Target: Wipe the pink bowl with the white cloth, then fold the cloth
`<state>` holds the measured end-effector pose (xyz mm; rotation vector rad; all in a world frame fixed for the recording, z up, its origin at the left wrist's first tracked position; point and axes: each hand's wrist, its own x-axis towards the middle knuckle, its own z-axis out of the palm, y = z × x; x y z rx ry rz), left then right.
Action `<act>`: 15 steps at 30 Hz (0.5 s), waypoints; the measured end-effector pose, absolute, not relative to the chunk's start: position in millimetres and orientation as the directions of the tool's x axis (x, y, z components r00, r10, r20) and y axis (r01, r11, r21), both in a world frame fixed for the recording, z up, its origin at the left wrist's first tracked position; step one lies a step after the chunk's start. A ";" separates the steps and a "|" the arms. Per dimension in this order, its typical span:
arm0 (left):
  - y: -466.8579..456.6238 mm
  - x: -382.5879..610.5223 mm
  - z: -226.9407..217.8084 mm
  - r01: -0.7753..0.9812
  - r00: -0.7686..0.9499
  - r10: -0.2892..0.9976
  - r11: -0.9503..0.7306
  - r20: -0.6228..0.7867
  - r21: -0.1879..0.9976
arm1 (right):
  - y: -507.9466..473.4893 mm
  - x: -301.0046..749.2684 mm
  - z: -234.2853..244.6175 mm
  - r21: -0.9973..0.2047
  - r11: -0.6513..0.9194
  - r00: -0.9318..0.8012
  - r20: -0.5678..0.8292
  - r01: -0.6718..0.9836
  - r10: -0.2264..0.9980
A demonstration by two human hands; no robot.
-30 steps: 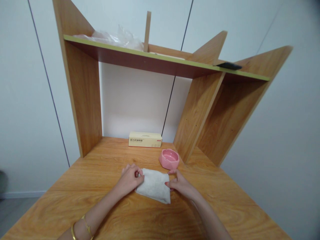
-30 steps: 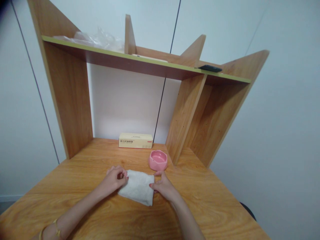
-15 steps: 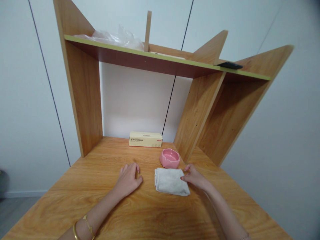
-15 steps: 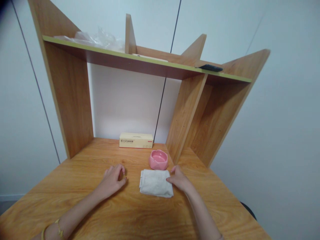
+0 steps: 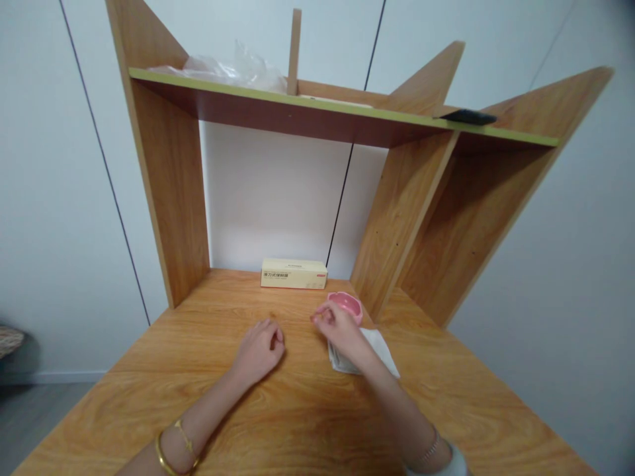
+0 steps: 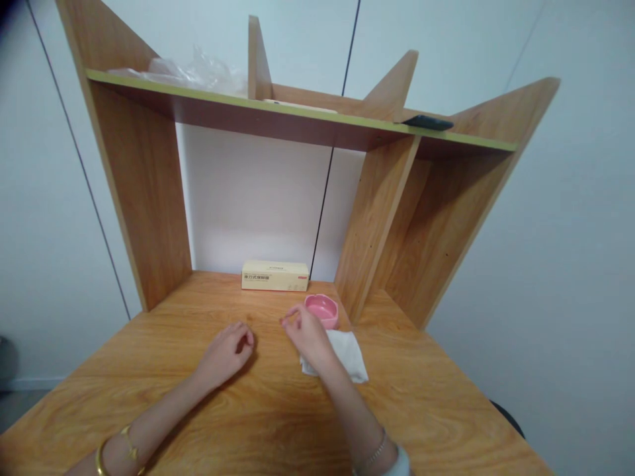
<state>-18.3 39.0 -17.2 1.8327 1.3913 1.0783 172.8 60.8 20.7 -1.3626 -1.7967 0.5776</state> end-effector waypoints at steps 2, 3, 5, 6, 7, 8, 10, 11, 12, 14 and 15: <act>43.3 -18.5 -20.7 0.055 0.068 0.985 -0.166 0.162 0.985 | 64.0 142.1 6.8 -0.897 0.248 -0.201 0.184 0.365 0.962; 45.3 -18.5 -22.4 -0.084 0.060 0.991 -0.115 0.120 0.990 | 65.2 130.9 -0.7 -0.950 0.165 -0.243 0.100 0.266 0.965; 48.5 -18.9 -24.9 -0.247 0.056 0.997 -0.038 0.053 0.968 | 66.0 117.2 -13.8 -0.987 0.043 -0.309 -0.007 0.153 0.951; 49.6 -19.6 -25.6 -0.287 0.055 0.998 -0.014 0.031 0.958 | 65.5 114.1 -18.9 -0.992 0.004 -0.331 -0.037 0.123 0.943; 50.4 -20.6 -25.9 -0.339 0.058 0.998 0.015 0.005 0.941 | 64.6 112.8 -22.9 -0.994 -0.020 -0.344 -0.055 0.104 0.937; 51.0 -21.9 -25.8 -0.389 0.065 0.998 0.044 -0.021 0.920 | 63.3 112.8 -25.9 -0.995 -0.039 -0.351 -0.068 0.089 0.934; 51.8 -25.0 -25.3 -0.470 0.082 0.995 0.095 -0.064 0.878 | 60.6 114.7 -29.3 -0.995 -0.079 -0.357 -0.093 0.055 0.929; 52.2 -26.3 -25.0 -0.502 0.091 0.992 0.117 -0.082 0.857 | 59.4 116.0 -30.1 -0.995 -0.095 -0.356 -0.101 0.033 0.929; 52.5 -27.4 -24.8 -0.529 0.100 0.990 0.136 -0.097 0.838 | 58.4 117.3 -30.6 -0.994 -0.111 -0.354 -0.105 0.003 0.929; 53.0 -28.5 -24.5 -0.571 0.115 0.986 0.164 -0.120 0.805 | 57.2 119.6 -30.9 -0.988 -0.140 -0.352 -0.108 -0.069 0.930; 53.2 -28.6 -24.4 -0.586 0.120 0.984 0.175 -0.129 0.791 | 57.0 120.6 -31.0 -0.983 -0.151 -0.351 -0.106 -0.101 0.930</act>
